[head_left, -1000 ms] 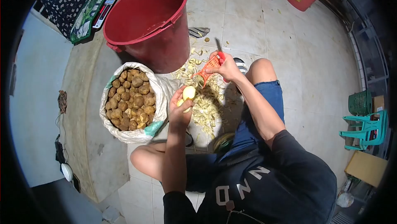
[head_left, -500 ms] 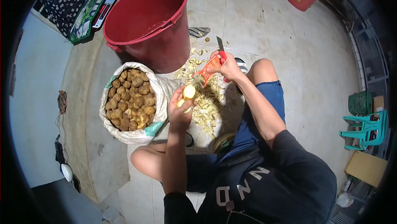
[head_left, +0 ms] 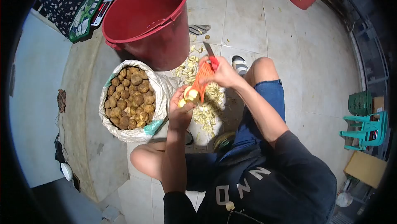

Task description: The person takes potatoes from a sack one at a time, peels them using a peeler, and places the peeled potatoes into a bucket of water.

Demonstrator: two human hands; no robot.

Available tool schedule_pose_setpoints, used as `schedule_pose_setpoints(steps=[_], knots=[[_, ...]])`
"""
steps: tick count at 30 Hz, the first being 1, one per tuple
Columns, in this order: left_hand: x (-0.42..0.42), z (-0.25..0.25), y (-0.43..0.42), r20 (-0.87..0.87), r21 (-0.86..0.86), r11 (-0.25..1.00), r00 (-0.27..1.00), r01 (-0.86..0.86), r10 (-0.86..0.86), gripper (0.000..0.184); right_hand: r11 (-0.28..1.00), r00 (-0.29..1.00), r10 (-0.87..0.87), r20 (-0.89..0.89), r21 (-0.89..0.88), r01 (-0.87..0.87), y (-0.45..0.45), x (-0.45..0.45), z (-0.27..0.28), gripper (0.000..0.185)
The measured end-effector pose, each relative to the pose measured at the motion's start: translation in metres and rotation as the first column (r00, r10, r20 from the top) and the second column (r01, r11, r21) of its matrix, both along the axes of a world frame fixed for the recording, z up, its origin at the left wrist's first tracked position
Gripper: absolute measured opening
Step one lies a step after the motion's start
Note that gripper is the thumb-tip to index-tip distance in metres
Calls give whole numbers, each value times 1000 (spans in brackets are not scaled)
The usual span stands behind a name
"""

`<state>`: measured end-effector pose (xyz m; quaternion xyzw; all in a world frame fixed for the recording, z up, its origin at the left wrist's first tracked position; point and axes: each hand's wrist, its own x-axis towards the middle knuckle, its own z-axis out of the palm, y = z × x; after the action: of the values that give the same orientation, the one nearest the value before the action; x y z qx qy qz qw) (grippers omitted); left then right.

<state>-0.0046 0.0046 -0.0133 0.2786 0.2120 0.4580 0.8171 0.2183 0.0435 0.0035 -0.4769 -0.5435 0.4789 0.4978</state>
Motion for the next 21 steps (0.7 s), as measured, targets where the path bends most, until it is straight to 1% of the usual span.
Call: schedule_pose_setpoints(steps=[1, 2, 4, 5, 6, 8, 9, 10, 11, 12, 13, 14, 15, 16, 18, 19, 20, 21], knots=[[1, 1, -2, -4, 6, 1000, 1000, -24, 24, 59, 1000, 997, -3, 75, 1, 3, 0, 1, 0, 43], [0, -1, -2, -1, 12, 1000, 1000, -23, 23, 59, 989, 993, -102, -53, -116, 96, 7, 13, -12, 45], [-5, -1, 1, 15, -2, 1000, 1000, 10, -10, 58, 984, 991, -118, -55, -142, 109, 6, 15, 0, 45], [-7, -3, 2, 10, 14, 1000, 1000, 17, -17, 58, 999, 999, -28, 19, 31, 28, 1, 10, 1, 44], [-4, 0, 1, 12, 9, 1000, 1000, 15, -16, 58, 980, 993, 49, 106, 189, -69, -6, -2, 13, 42], [0, 4, -2, -36, 42, 999, 999, -20, 22, 57, 982, 992, 68, 105, 169, -85, -2, 2, -6, 42], [-2, 8, -1, -12, 2, 1000, 1000, 14, -14, 58, 1000, 999, -13, -36, -21, 12, 4, 12, -6, 43], [-3, 12, -2, -12, 8, 1000, 1000, 11, -11, 58, 973, 980, -117, -158, -216, 81, 9, 17, -7, 44], [-4, 17, -4, 12, -15, 1000, 1000, 8, -8, 58, 978, 990, -107, -97, -189, 87, 6, 21, -10, 46], [-3, 20, -4, 40, -40, 999, 999, 3, -2, 58, 978, 990, -104, -95, -188, 85, 1, 13, 3, 46], [-3, 18, -4, 41, -45, 999, 999, 2, -1, 58, 998, 999, -8, -42, -62, 5, -6, 1, 16, 45], [-2, 14, -3, -38, 7, 1000, 999, -3, 4, 58, 995, 996, 80, 24, 62, -82, -9, -4, 22, 44], [-2, 11, -3, -117, 60, 998, 993, -6, 13, 58, 995, 996, 68, 54, 67, -71, -2, 1, 7, 44], [-4, 9, -5, -119, 57, 998, 993, -5, 12, 58, 995, 996, 68, 52, 64, -71, 0, 5, -3, 44], [-7, 9, -2, 7, -42, 999, 1000, 4, -3, 58, 985, 994, -96, -56, -152, 87, 7, 17, -12, 47], [-7, 10, -2, 27, -35, 999, 1000, -10, 11, 58, 991, 981, -61, -182, -128, 38, 1, 11, -1, 47], [-6, 9, -2, 27, -38, 999, 1000, -11, 12, 58, 991, 982, -60, -181, -130, 37, -4, 3, 9, 47], [-5, 7, -1, -13, -7, 1000, 1000, -25, 25, 57, 1000, 997, -3, -78, -20, 1, -8, -5, 18, 46]])
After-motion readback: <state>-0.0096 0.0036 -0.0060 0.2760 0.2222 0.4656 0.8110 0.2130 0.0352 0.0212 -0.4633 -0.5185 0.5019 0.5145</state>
